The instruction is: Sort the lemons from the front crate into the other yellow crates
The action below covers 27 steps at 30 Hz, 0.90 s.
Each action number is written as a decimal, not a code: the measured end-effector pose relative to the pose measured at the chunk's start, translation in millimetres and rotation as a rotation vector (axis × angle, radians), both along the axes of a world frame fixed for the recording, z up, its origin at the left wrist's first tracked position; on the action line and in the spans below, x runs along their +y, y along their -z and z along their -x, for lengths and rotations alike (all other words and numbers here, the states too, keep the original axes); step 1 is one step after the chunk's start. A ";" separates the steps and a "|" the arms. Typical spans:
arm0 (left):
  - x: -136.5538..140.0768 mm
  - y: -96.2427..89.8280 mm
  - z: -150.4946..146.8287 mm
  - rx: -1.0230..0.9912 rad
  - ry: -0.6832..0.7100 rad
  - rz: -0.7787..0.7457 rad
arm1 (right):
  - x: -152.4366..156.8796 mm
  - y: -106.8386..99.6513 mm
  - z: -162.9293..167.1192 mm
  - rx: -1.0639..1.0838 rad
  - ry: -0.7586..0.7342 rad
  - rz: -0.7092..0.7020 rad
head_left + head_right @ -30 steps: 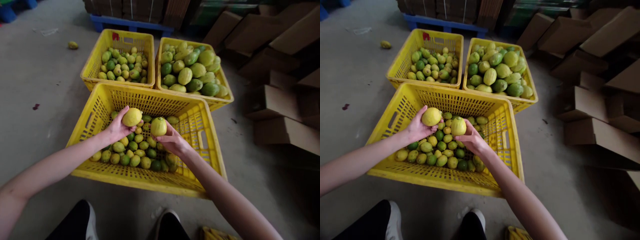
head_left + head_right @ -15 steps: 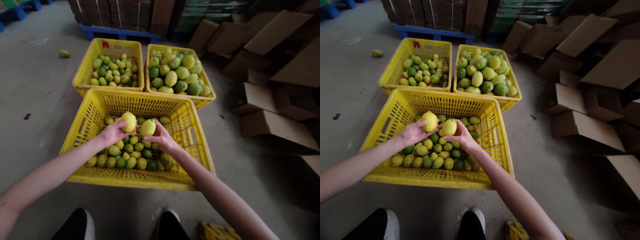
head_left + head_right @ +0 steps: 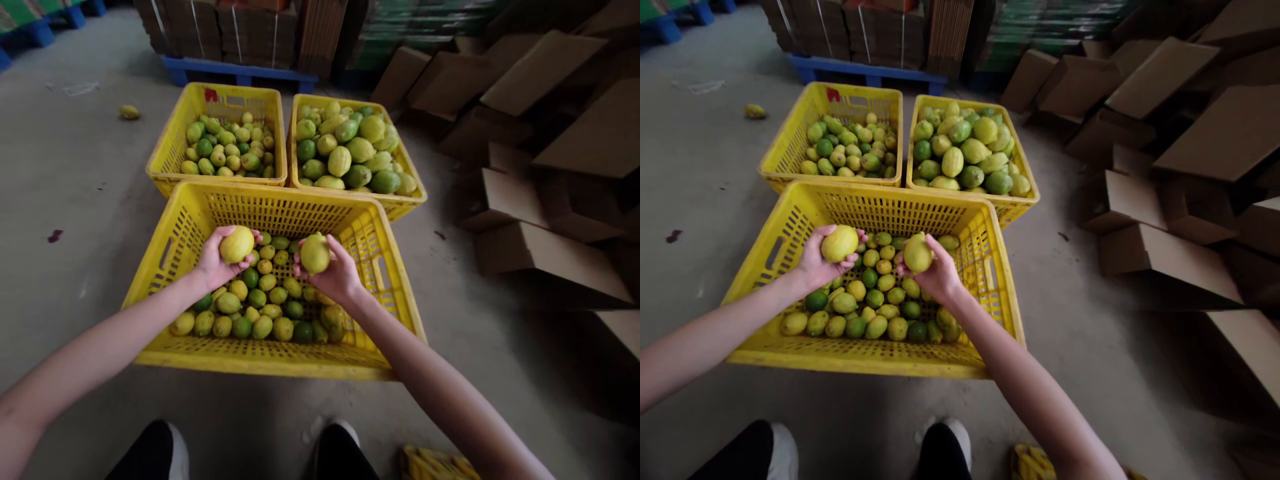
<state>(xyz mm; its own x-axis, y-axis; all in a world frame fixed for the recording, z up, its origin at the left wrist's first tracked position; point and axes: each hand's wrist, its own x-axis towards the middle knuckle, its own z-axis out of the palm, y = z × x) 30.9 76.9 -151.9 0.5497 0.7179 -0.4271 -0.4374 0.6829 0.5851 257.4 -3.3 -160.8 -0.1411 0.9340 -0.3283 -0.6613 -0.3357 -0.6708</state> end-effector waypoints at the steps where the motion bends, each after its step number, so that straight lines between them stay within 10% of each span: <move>1: -0.3 0.2 -0.1 0.011 -0.005 -0.002 | 0.2 0.0 -4.1 0.060 0.005 0.022; 21: -3.5 7.6 -4.3 -0.021 -0.176 0.195 | 5.7 6.2 -24.9 -0.023 0.320 0.224; 27: -9.0 20.7 -7.3 -0.203 0.064 0.163 | 30.9 20.1 21.3 -0.440 0.332 -0.083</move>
<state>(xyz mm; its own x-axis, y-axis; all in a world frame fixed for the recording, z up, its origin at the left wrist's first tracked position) 38.2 67.9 -172.7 0.6780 0.6094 -0.4111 -0.4870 0.7913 0.3698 236.1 27.6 -180.9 0.2986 0.9302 -0.2132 -0.3745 -0.0912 -0.9227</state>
